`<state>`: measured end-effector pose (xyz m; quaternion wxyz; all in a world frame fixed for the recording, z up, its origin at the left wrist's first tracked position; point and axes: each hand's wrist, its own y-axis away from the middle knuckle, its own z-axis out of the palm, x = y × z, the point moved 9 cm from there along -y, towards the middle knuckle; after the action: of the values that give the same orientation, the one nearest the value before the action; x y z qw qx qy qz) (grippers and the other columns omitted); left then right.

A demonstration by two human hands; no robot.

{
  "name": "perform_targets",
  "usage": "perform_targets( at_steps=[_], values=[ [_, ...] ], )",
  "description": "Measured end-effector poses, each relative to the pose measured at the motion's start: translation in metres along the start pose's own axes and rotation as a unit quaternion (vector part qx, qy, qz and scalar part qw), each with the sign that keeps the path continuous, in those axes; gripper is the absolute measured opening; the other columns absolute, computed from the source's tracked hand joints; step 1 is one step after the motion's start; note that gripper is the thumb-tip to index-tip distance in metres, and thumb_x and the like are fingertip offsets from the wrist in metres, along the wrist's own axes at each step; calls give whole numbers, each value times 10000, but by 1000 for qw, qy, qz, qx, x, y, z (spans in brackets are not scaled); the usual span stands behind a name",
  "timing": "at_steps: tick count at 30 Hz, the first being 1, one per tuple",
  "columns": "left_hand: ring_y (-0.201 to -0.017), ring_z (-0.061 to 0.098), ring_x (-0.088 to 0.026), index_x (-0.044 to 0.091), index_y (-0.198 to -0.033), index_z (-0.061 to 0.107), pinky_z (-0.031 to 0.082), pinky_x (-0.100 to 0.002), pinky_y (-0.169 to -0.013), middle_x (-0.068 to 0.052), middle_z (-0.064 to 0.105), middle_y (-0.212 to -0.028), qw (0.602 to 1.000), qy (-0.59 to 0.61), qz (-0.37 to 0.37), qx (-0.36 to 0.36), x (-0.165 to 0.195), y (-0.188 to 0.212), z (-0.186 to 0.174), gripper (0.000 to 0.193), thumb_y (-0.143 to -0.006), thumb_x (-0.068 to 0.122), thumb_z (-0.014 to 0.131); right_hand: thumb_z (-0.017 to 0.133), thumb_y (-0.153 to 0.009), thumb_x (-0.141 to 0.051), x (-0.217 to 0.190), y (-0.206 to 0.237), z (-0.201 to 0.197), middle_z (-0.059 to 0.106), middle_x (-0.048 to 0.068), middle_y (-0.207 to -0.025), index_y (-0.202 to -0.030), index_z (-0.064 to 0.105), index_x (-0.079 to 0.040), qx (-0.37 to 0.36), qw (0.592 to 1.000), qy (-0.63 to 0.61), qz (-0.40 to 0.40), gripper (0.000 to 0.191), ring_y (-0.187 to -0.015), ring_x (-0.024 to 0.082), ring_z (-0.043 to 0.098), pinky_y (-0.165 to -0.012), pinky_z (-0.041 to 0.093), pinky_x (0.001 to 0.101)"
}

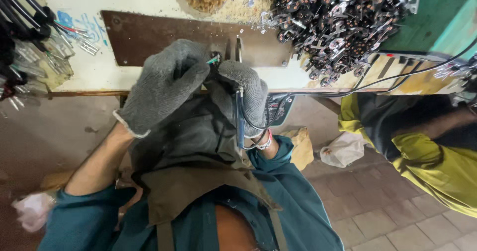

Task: The person solders small metal components at a workbench. They hold a part in one hand and a soldering iron in the other, apply solder to the joint, produce smoke, dip or wipe the iron on a sponge, and place finished parts onto a large pile of similar components.

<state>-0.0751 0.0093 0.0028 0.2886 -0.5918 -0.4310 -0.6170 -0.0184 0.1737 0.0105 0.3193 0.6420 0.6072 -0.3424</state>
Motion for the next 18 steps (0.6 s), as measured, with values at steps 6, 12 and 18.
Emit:
perform_targets(
  at_steps=[6,12,18],
  values=[
    [-925,736,-287,12,-1331,512,557,-373,-783,-185,699,-1051,999,-42,13,6,-2,10,2,381,-1028,124,715,891,-783,-105,-2,4,-5,710,139,-1052,-1070,687,-51,48,993,94,-58,356,-952,347,712,-885,569,414],
    [-957,733,-318,40,-1250,645,562,-396,-790,-178,725,-1052,999,-50,-7,-3,-5,8,2,265,-1006,122,706,792,-833,-86,50,20,18,776,189,-970,-1038,773,29,18,850,-426,310,237,-826,266,737,-766,604,347],
    [-862,715,-298,16,-1066,705,546,-382,-751,-154,727,-1021,997,-70,0,25,-8,12,1,125,-986,111,709,846,-793,-42,1,-11,-3,751,51,-992,-1023,718,-90,3,1000,-6,24,267,-944,249,717,-963,523,402]
  ],
)
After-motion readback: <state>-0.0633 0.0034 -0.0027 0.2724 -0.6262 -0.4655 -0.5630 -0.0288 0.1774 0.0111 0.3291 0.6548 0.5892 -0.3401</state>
